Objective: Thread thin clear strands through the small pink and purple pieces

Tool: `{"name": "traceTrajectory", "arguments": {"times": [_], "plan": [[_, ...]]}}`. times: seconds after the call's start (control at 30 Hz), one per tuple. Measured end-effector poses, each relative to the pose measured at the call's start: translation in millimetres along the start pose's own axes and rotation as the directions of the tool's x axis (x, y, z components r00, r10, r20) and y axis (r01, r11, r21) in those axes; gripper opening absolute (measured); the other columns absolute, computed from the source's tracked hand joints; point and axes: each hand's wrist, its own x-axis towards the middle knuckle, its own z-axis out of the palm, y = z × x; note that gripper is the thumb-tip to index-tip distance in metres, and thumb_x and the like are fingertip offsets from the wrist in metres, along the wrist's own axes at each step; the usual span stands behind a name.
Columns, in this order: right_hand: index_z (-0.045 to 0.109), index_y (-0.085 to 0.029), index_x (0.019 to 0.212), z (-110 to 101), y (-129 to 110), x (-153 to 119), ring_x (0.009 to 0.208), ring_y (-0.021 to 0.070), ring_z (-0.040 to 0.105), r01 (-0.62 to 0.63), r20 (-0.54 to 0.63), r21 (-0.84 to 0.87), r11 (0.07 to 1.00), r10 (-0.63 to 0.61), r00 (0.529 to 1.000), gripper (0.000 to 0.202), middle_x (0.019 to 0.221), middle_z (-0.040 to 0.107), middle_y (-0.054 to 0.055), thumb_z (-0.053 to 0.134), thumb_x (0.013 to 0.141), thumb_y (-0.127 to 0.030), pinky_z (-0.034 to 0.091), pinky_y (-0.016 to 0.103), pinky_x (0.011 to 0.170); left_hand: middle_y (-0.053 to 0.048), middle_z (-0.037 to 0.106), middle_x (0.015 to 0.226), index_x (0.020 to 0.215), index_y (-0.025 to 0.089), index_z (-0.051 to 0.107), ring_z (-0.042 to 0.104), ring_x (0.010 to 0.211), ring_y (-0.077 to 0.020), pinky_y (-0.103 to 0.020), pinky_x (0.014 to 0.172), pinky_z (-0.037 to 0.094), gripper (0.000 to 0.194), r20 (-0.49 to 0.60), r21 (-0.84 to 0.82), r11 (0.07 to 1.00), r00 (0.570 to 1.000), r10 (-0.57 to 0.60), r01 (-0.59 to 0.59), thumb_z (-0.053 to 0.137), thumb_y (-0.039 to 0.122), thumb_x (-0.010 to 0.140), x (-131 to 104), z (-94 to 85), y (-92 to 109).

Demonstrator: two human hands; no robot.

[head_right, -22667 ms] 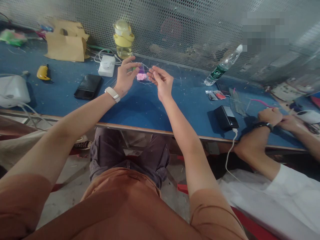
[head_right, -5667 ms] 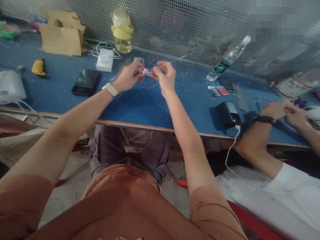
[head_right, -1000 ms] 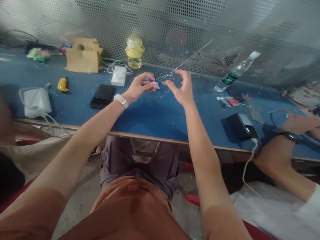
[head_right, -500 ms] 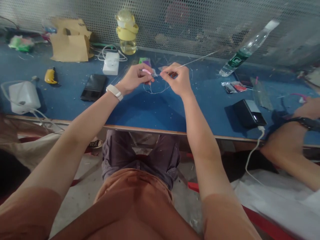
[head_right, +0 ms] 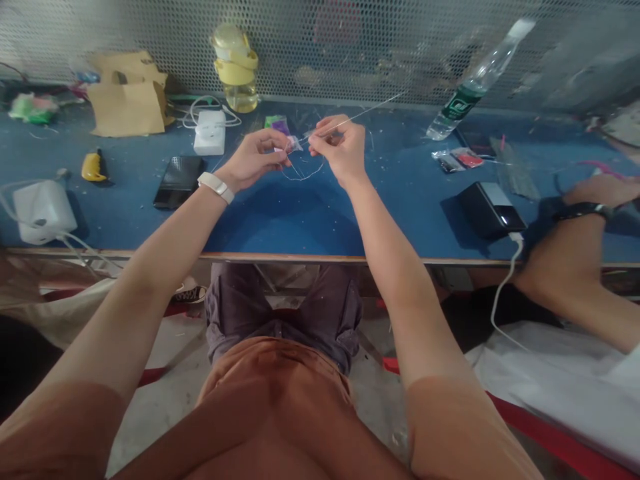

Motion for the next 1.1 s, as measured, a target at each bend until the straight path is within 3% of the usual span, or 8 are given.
{"name": "traceTrajectory", "arguments": {"times": [0.13,0.27,0.47,0.63,0.83,1.1], "plan": [[0.083,-0.039,0.120,6.3,11.2,1.4,0.107,0.0393,0.087,-0.026,-0.042,0.012,1.000,0.027,0.999,0.099,0.142,0.078,0.012,0.070,0.065,-0.119,0.076,0.073,0.099,-0.005,0.083,0.107,0.115,0.024,0.076,0.087,0.091,-0.0201,-0.032,0.084,0.072,0.027,-0.002,-0.024,1.000,1.000,0.017,-0.017,0.098,0.023,0.099,0.7,1.2,0.8],[0.081,-0.039,0.128,11.5,14.5,0.8,0.116,0.0409,0.087,-0.055,-0.005,0.010,0.998,0.055,0.998,0.107,0.135,0.082,0.013,0.062,0.065,-0.123,0.076,0.069,0.098,-0.005,0.084,0.102,0.117,0.025,0.076,0.086,0.091,-0.0210,-0.034,0.086,0.072,0.027,-0.022,-0.042,0.999,0.999,0.033,-0.034,0.098,0.030,0.102,2.0,1.5,0.0],[0.078,-0.036,0.125,13.0,7.9,-2.8,0.109,0.0399,0.090,-0.131,0.056,0.077,0.988,0.127,0.990,0.110,0.127,0.086,0.012,0.060,0.063,-0.125,0.079,0.064,0.091,-0.003,0.082,0.095,0.117,0.025,0.077,0.085,0.084,-0.0194,-0.032,0.081,0.073,0.025,-0.065,-0.043,0.998,0.997,0.041,-0.043,0.097,0.030,0.104,2.5,1.7,1.7],[0.074,-0.034,0.128,9.9,-0.5,-5.0,0.116,0.0409,0.089,-0.077,0.074,0.087,0.993,0.071,0.995,0.105,0.126,0.087,0.015,0.054,0.074,-0.122,0.078,0.065,0.097,-0.001,0.081,0.096,0.118,0.022,0.077,0.083,0.078,-0.0158,-0.029,0.078,0.073,0.028,-0.094,-0.087,0.996,0.996,-0.007,-0.001,0.099,0.026,0.101,-0.2,6.3,10.2],[0.064,-0.038,0.138,11.3,-5.9,-6.9,0.120,0.0398,0.088,-0.059,0.161,0.094,0.994,0.044,0.986,0.105,0.145,0.083,0.014,0.045,0.078,-0.123,0.078,0.062,0.090,0.000,0.079,0.092,0.122,0.025,0.077,0.083,0.079,-0.0161,-0.027,0.078,0.073,0.032,-0.070,-0.086,0.995,0.996,-0.060,0.054,0.100,0.032,0.101,-2.4,5.8,12.9],[0.059,-0.040,0.136,15.0,-7.1,-5.4,0.124,0.0378,0.088,-0.061,0.185,0.157,0.986,0.031,0.982,0.100,0.142,0.083,0.010,0.043,0.081,-0.121,0.078,0.061,0.095,-0.001,0.082,0.108,0.124,0.025,0.073,0.084,0.081,-0.0150,-0.031,0.083,0.076,0.031,-0.004,-0.115,0.991,0.997,-0.074,0.073,0.096,0.028,0.103,-4.0,2.4,11.0]]}}
